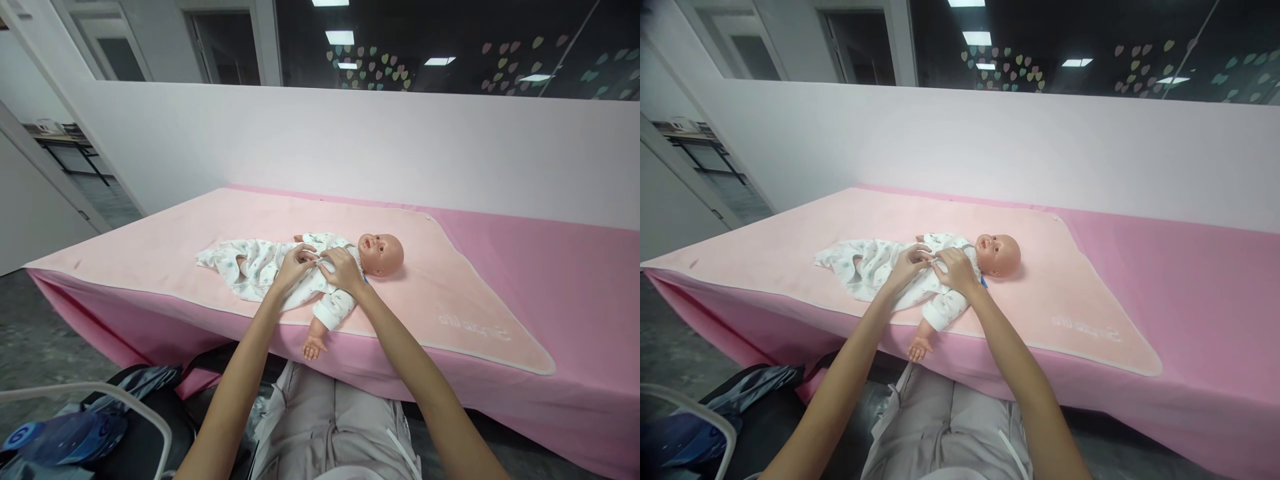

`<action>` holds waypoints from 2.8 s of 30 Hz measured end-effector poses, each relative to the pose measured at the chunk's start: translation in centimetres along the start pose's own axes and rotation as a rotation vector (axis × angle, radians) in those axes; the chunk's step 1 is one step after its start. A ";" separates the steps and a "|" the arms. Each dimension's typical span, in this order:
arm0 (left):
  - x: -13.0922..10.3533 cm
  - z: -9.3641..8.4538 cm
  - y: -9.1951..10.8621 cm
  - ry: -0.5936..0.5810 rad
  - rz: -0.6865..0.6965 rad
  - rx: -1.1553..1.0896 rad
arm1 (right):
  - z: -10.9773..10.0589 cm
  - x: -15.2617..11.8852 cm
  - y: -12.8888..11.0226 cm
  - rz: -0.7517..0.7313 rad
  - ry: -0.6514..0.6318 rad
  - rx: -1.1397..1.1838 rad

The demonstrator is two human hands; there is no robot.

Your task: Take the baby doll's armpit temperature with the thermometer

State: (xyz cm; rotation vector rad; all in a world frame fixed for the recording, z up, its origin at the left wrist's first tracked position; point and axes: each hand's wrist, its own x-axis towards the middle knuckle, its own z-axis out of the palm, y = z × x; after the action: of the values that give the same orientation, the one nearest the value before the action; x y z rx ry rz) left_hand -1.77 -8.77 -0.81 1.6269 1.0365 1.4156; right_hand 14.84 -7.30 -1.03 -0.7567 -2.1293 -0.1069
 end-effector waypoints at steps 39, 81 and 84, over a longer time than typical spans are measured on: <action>-4.2 -3.6 -0.4 0.007 0.231 0.653 | 1.7 0.3 -2.3 -0.061 -0.091 -0.055; -4.4 -4.5 1.2 -0.123 0.054 0.378 | 1.9 0.2 -2.1 0.001 -0.112 -0.020; -4.5 -4.4 1.3 -0.065 0.055 0.313 | 1.9 0.1 -2.1 0.008 -0.107 -0.024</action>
State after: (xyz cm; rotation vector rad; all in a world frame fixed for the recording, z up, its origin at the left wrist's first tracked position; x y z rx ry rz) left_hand -6.27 -13.33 -0.90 1.9236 1.2309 1.2731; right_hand 12.31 -8.29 -1.79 -0.8004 -2.2293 -0.0893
